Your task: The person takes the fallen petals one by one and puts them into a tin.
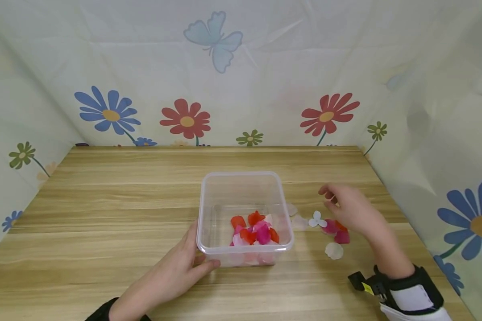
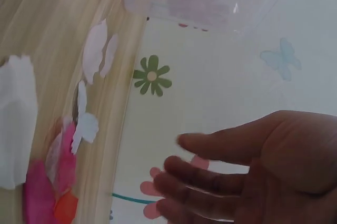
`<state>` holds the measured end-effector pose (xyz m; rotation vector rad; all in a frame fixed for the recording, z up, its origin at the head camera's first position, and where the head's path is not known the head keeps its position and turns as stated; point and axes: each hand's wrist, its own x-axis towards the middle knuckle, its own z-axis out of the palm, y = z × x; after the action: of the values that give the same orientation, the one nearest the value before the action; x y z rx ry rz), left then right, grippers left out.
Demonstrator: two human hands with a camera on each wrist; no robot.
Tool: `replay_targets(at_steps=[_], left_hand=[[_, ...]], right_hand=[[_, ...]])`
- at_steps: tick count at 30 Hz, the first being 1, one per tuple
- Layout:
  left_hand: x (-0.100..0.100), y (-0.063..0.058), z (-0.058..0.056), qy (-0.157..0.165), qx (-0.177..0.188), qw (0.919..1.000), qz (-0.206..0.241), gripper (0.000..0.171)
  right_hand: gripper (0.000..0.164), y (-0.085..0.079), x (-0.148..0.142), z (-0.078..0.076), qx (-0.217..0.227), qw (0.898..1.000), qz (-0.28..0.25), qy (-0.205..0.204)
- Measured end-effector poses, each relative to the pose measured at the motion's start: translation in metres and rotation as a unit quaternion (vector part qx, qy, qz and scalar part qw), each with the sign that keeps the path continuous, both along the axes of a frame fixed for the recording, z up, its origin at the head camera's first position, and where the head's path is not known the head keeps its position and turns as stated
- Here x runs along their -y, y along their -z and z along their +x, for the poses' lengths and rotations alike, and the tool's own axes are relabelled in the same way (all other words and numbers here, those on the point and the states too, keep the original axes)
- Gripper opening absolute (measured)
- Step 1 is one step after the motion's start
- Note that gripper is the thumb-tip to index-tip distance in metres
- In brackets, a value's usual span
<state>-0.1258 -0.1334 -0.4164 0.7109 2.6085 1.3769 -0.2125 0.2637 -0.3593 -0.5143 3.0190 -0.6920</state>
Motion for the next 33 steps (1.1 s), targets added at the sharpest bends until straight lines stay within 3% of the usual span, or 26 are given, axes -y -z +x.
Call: replay_targets(at_steps=[5, 9, 33], left_hand=[[0.0, 0.0, 0.0, -0.002, -0.008, 0.9999, -0.006, 0.091], [0.0, 0.0, 0.001, -0.005, -0.008, 0.9999, -0.01, 0.091], [0.0, 0.0, 0.0, 0.002, 0.013, 0.9999, 0.009, 0.092]], right_hand=[[0.019, 0.005, -0.008, -0.004, 0.076, 0.996, 0.05, 0.012], [0.024, 0.008, -0.016, -0.007, 0.111, 0.992, 0.065, 0.015], [0.021, 0.032, -0.035, -0.021, 0.189, 0.976, 0.091, 0.053]])
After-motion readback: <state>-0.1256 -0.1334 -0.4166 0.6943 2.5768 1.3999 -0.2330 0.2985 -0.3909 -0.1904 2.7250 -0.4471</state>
